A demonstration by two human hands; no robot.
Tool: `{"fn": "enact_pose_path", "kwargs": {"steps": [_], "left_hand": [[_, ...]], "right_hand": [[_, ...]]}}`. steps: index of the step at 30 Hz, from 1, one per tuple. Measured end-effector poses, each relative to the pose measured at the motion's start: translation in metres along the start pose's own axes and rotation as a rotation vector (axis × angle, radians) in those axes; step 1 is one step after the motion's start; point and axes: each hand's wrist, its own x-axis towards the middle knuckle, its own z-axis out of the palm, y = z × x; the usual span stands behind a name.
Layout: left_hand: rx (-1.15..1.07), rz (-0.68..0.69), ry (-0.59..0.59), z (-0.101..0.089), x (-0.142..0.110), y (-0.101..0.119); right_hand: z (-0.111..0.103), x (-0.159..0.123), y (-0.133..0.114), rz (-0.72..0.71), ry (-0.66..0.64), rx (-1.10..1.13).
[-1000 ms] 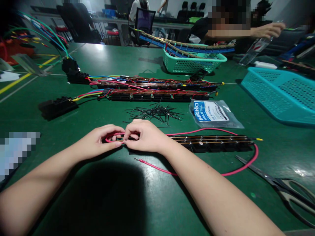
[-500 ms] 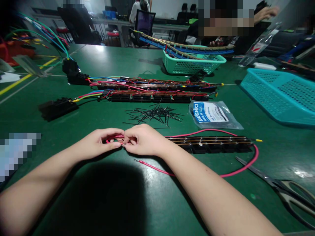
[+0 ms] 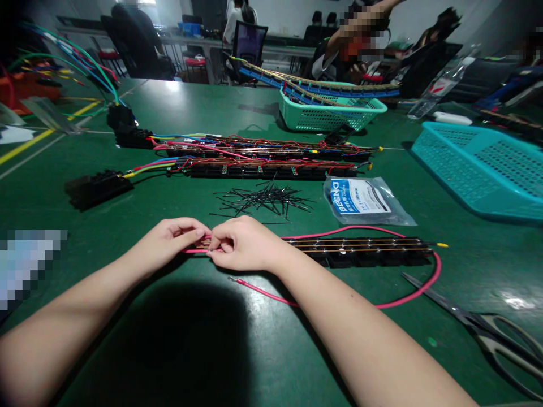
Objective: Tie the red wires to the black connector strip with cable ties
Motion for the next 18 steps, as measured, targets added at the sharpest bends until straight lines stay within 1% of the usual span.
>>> {"fn": "enact_pose_path", "kwargs": {"steps": [2, 5, 8, 11, 15, 18], "left_hand": [[-0.037, -0.043, 0.068, 0.003, 0.003, 0.0], [-0.123, -0.105, 0.105, 0.006, 0.008, 0.002], [-0.257, -0.164, 0.157, 0.008, 0.01, 0.007], [-0.374, -0.222, 0.2, 0.011, 0.012, 0.009], [-0.427, -0.208, 0.215, 0.016, 0.01, 0.008], [-0.381, -0.174, 0.237, 0.018, 0.007, 0.006]], "right_hand": [[0.0, 0.001, 0.001, -0.012, 0.001, -0.011], [0.001, 0.001, 0.003, -0.069, 0.013, -0.046], [0.001, 0.002, 0.006, -0.131, 0.041, -0.054], [0.001, 0.002, 0.008, -0.15, 0.072, -0.041], [0.0, 0.003, 0.008, -0.14, 0.067, -0.01], [-0.002, 0.003, 0.009, -0.104, 0.059, 0.023]]}}
